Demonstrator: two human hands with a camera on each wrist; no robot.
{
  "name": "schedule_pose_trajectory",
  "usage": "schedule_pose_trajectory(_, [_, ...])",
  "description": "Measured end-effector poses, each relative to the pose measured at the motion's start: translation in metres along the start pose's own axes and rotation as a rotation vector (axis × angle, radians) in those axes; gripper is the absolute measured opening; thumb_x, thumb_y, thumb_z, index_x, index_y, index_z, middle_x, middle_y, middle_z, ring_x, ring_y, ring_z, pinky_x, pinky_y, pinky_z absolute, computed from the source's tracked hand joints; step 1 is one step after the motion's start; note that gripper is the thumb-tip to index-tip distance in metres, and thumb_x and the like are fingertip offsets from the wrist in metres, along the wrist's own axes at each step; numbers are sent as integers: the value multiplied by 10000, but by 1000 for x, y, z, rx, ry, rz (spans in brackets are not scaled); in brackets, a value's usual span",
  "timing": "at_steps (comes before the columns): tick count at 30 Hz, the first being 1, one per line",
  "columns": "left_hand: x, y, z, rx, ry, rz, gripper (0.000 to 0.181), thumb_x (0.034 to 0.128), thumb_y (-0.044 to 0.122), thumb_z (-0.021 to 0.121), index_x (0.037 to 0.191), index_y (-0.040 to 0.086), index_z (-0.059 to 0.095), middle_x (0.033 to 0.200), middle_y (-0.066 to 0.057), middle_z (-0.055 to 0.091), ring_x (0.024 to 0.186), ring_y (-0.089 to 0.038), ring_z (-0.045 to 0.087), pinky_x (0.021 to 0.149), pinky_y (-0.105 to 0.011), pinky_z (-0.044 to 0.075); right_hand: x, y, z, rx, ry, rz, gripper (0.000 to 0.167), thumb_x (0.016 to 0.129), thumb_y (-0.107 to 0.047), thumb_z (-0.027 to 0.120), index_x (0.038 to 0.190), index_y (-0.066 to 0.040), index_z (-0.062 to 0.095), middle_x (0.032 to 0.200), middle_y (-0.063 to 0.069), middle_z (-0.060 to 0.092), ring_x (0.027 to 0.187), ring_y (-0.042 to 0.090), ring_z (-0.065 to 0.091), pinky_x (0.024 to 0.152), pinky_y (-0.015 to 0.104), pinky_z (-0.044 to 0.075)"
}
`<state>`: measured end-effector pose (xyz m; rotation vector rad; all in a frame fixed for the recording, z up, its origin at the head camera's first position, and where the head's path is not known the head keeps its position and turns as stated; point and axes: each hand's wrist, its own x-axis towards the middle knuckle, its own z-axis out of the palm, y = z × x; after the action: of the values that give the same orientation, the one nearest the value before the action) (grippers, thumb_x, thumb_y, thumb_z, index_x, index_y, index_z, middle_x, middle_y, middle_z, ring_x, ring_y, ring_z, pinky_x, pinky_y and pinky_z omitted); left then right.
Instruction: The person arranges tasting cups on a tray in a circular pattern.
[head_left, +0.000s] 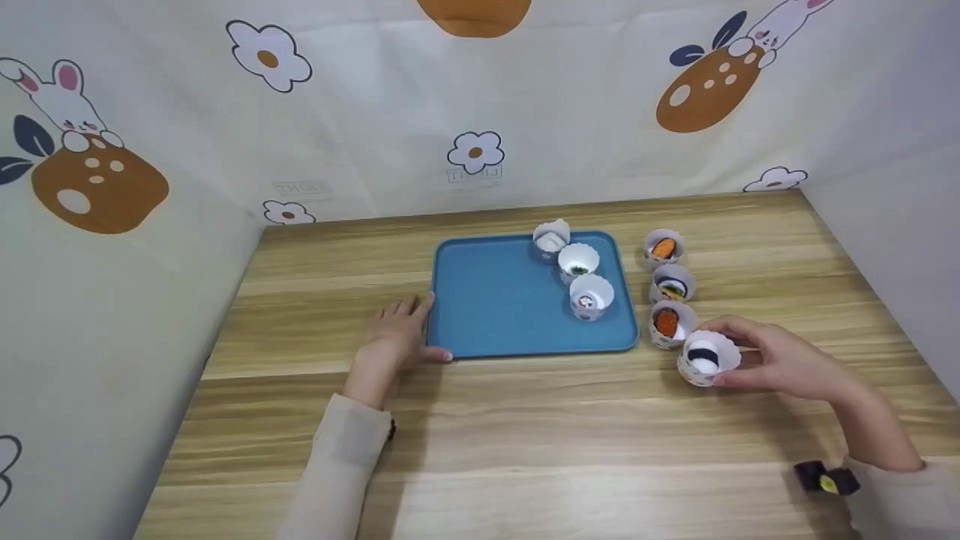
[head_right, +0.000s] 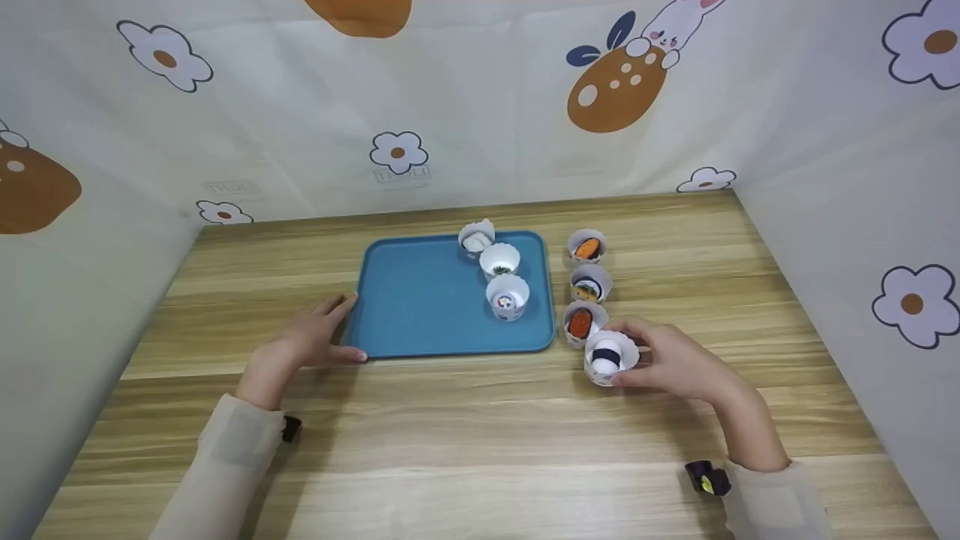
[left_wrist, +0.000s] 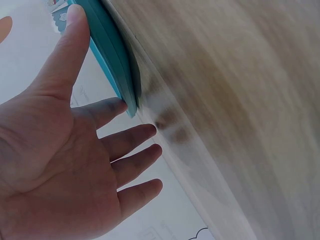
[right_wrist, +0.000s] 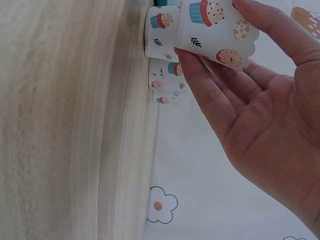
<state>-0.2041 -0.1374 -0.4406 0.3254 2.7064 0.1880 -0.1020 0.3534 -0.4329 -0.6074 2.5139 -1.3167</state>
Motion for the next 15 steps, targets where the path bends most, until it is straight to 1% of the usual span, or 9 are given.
schedule_pose_trajectory(4, [1, 0, 0, 1, -2, -2, 1036, 851, 537, 721, 1610, 121, 152, 1655, -213, 182, 1537, -401, 171, 1256, -574, 150, 2, -5, 2, -21, -5, 9, 507, 847, -104, 787, 1297, -14, 572, 1196, 127, 632, 1075, -46, 585, 887, 129, 532])
schedule_pose_trajectory(9, [0, 1, 0, 3, 2, 0, 1046, 841, 543, 728, 1610, 125, 156, 1654, -210, 191, 1536, -398, 179, 1256, -568, 160, 5, -13, 4, -56, -5, 49, 521, 852, -153, 791, 1306, -16, 573, 1219, 134, 644, 1081, -67, 574, 892, 135, 523])
schedule_pose_trajectory(15, [1, -1, 0, -11, -3, 21, 1046, 851, 535, 727, 1607, 98, 152, 1651, -227, 186, 1537, -398, 176, 1255, -578, 149, 9, -20, 6, -55, -10, 19, 532, 850, -135, 790, 1303, 25, 561, 1208, 158, 640, 1072, -69, 576, 889, 123, 524])
